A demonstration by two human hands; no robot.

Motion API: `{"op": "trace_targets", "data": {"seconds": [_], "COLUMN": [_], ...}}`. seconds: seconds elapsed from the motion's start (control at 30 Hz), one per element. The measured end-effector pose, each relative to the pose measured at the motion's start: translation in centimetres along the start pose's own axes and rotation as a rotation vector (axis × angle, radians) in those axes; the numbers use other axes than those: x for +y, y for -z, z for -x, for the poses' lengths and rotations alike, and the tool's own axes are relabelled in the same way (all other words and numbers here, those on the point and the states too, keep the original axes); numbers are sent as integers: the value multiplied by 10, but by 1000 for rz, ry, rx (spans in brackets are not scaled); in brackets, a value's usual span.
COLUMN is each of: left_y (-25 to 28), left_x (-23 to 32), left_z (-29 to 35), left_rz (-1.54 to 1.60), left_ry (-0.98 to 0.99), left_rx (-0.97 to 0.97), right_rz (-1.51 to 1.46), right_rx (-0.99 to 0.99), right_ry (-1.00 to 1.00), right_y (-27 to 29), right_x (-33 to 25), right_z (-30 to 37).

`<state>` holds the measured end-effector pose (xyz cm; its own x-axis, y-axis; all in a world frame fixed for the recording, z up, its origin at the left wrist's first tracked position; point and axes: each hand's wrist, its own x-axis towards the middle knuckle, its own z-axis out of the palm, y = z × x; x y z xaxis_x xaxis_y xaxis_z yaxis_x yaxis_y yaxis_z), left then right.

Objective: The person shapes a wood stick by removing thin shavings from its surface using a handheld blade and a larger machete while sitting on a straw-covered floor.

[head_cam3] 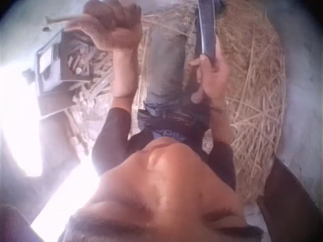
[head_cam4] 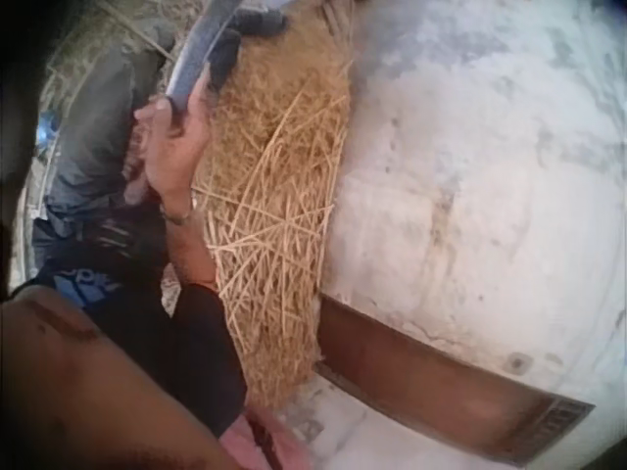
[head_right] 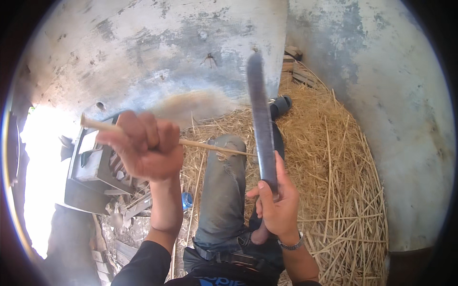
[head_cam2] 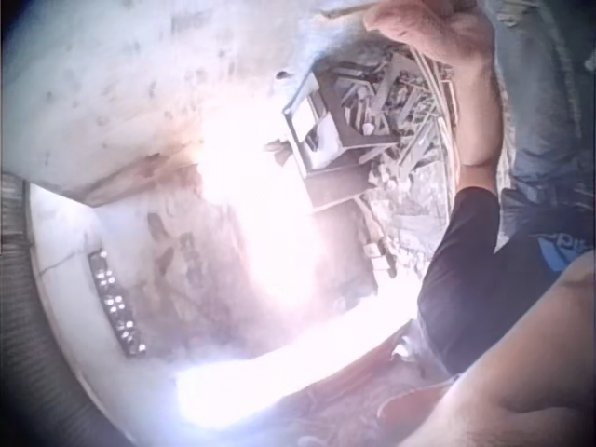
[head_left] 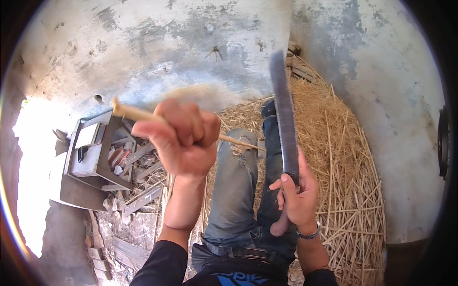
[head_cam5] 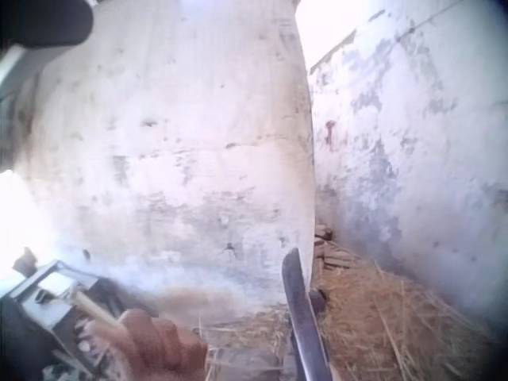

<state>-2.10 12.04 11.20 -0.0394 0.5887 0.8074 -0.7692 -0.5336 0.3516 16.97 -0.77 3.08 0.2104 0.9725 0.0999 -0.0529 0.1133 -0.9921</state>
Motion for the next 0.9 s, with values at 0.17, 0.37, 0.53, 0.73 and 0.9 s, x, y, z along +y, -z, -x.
{"op": "trace_targets", "data": {"seconds": [0.17, 0.37, 0.53, 0.73, 0.9], "left_y": [-14, -8, -6, 3, 3], "left_x": [-22, -14, -9, -1, -1], "left_z": [-19, -6, 2, 4, 1], "left_rz": [-185, 46, 97, -6, 35], "left_ry": [-64, -17, -40, -39, -52], "left_rx": [176, -117, -153, -103, -92], "right_rz": [258, 539, 507, 576, 659], "right_rx": [41, -42, 150, -263, -89], "right_ry": [217, 354, 402, 277, 550], "right_y": [3, 9, 5, 8, 5], "right_x": [-19, -13, -27, -30, -10], "right_z": [5, 16, 20, 18, 13]}}
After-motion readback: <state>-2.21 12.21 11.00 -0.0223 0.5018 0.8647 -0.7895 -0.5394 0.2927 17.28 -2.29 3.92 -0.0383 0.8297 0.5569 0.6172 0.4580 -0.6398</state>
